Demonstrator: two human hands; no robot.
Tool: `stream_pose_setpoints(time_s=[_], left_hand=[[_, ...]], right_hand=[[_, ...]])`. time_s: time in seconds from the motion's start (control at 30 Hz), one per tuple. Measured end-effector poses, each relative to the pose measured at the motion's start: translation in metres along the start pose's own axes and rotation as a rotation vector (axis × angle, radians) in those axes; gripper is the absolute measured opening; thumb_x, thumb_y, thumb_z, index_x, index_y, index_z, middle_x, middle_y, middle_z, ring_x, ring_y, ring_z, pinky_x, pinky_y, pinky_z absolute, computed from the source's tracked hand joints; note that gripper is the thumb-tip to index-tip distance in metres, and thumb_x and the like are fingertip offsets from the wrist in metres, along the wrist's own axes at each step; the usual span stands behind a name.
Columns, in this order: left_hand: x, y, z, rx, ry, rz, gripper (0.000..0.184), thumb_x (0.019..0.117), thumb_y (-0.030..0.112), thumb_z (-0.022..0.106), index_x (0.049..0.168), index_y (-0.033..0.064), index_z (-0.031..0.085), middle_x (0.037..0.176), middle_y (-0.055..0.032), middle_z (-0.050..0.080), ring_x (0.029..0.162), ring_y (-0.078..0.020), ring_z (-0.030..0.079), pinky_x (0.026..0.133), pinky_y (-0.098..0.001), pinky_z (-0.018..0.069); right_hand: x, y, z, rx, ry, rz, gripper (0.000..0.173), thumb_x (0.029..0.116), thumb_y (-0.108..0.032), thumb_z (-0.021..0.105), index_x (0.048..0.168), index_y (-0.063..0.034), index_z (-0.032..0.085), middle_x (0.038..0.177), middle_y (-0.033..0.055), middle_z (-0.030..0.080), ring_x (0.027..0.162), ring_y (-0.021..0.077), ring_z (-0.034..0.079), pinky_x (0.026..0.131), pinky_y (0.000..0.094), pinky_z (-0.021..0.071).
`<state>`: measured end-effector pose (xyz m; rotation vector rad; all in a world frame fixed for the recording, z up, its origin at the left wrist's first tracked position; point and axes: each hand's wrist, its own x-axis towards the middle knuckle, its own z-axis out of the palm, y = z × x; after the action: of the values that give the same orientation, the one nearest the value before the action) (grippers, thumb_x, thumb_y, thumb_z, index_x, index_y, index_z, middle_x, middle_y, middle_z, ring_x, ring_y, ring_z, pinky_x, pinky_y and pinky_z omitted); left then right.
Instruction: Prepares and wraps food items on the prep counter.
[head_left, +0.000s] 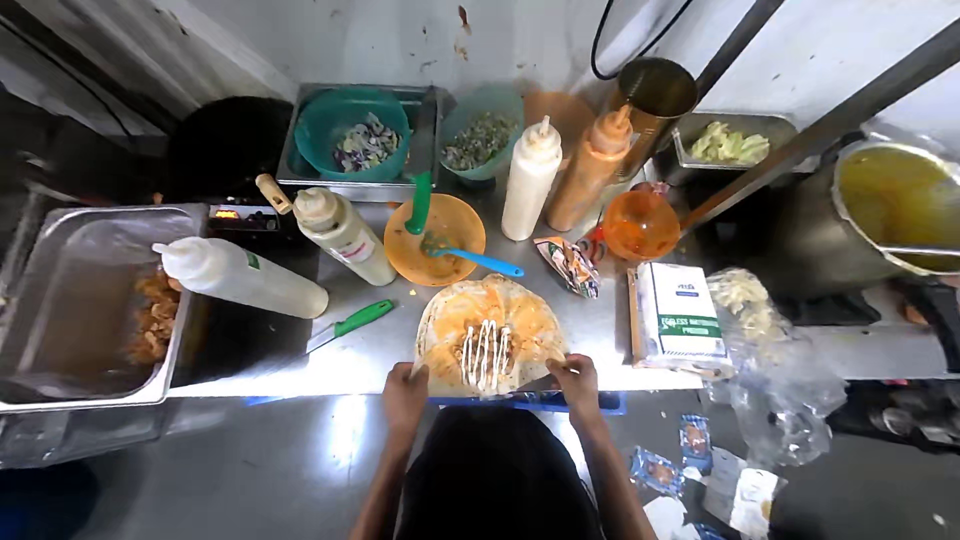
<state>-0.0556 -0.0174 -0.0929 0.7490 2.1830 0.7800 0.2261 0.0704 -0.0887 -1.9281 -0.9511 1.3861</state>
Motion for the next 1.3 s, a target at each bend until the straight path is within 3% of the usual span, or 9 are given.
stream_pose_setpoints(time_s=[0.13,0.37,0.57,0.7,0.77,0.9,1.07,1.2,1.3], left_hand=[[-0.010,0.004,0.006,-0.101,0.087,0.099,0.026,0.1008,0.016,0.064,0.116,-0.0045,0.063,0.104,-0.0215,0.069,0.091,-0.0312,0.069,0.083,-0.0518,0.0569],[-0.034,0.033,0.023,-0.089,0.009,0.442,0.025,0.1019,0.017,0.061,0.121,0.0012,0.064,0.131,-0.0124,0.066,0.117,-0.0213,0.066,0.101,-0.0438,0.0551],[-0.040,0.053,0.040,0.132,-0.022,0.563,0.027,0.1029,0.022,0.061,0.124,0.0065,0.065,0.137,-0.0062,0.065,0.114,-0.0218,0.068,0.099,-0.0439,0.0562],[-0.040,0.059,0.053,0.261,-0.065,0.663,0.023,0.1027,0.023,0.061,0.117,0.0081,0.070,0.135,-0.0062,0.066,0.116,-0.0250,0.066,0.098,-0.0457,0.0548],[-0.038,0.057,0.061,0.385,-0.128,0.705,0.030,0.1041,0.034,0.058,0.115,0.0106,0.073,0.135,-0.0073,0.066,0.126,-0.0284,0.060,0.103,-0.0498,0.0495],[-0.032,0.047,0.067,0.433,-0.116,0.758,0.043,0.1081,0.042,0.046,0.112,0.0108,0.074,0.137,-0.0053,0.065,0.132,-0.0275,0.056,0.107,-0.0509,0.0467],[-0.013,0.041,0.054,0.450,-0.070,0.830,0.032,0.1060,0.024,0.054,0.131,0.0076,0.066,0.142,-0.0117,0.061,0.136,-0.0330,0.053,0.110,-0.0538,0.0448],[0.037,0.017,0.058,0.610,-0.151,0.978,0.063,0.1077,0.045,0.045,0.157,0.0058,0.039,0.166,-0.0148,0.031,0.156,-0.0291,0.024,0.127,-0.0508,0.0218],[0.056,0.007,0.052,0.646,-0.206,1.064,0.066,0.1076,0.049,0.043,0.157,0.0055,0.040,0.166,-0.0147,0.032,0.156,-0.0281,0.025,0.127,-0.0505,0.0198]], right_hand=[[-0.012,-0.014,0.007,0.330,0.072,0.037,0.057,0.0916,0.002,0.071,0.141,0.0031,0.044,0.097,0.0140,0.061,0.079,0.0179,0.062,0.071,0.0333,0.0554],[-0.042,-0.037,0.058,-0.585,-0.059,-0.772,0.021,0.0938,-0.013,0.070,0.113,-0.0055,0.075,0.115,0.0167,0.068,0.106,0.0326,0.066,0.088,0.0497,0.0575],[-0.032,-0.008,0.072,-1.006,-0.186,-1.027,0.034,0.0920,-0.013,0.071,0.125,-0.0065,0.070,0.146,0.0182,0.055,0.139,0.0366,0.049,0.111,0.0533,0.0438],[-0.027,0.012,0.053,-0.934,-0.344,-1.017,0.049,0.0948,-0.008,0.065,0.143,-0.0008,0.058,0.160,0.0192,0.041,0.153,0.0341,0.032,0.121,0.0459,0.0360],[-0.026,0.009,0.039,-0.747,-0.342,-0.929,0.035,0.0933,-0.002,0.064,0.128,-0.0006,0.068,0.155,0.0177,0.049,0.148,0.0311,0.042,0.117,0.0463,0.0434],[-0.022,-0.011,0.028,-0.613,-0.178,-0.845,0.034,0.1010,-0.008,0.055,0.133,-0.0029,0.066,0.144,0.0169,0.058,0.133,0.0322,0.057,0.108,0.0487,0.0506],[-0.011,0.005,0.058,-0.897,-0.264,-1.030,0.058,0.1045,-0.023,0.053,0.155,0.0034,0.039,0.163,0.0235,0.034,0.153,0.0380,0.030,0.123,0.0531,0.0305],[0.002,0.024,0.061,-1.000,-0.296,-1.066,0.065,0.1043,-0.030,0.053,0.158,0.0021,0.034,0.167,0.0214,0.026,0.156,0.0349,0.022,0.126,0.0514,0.0240],[0.012,0.024,0.050,-1.035,-0.302,-1.125,0.063,0.1059,-0.035,0.052,0.157,-0.0014,0.037,0.167,0.0182,0.028,0.156,0.0338,0.023,0.126,0.0531,0.0231]])
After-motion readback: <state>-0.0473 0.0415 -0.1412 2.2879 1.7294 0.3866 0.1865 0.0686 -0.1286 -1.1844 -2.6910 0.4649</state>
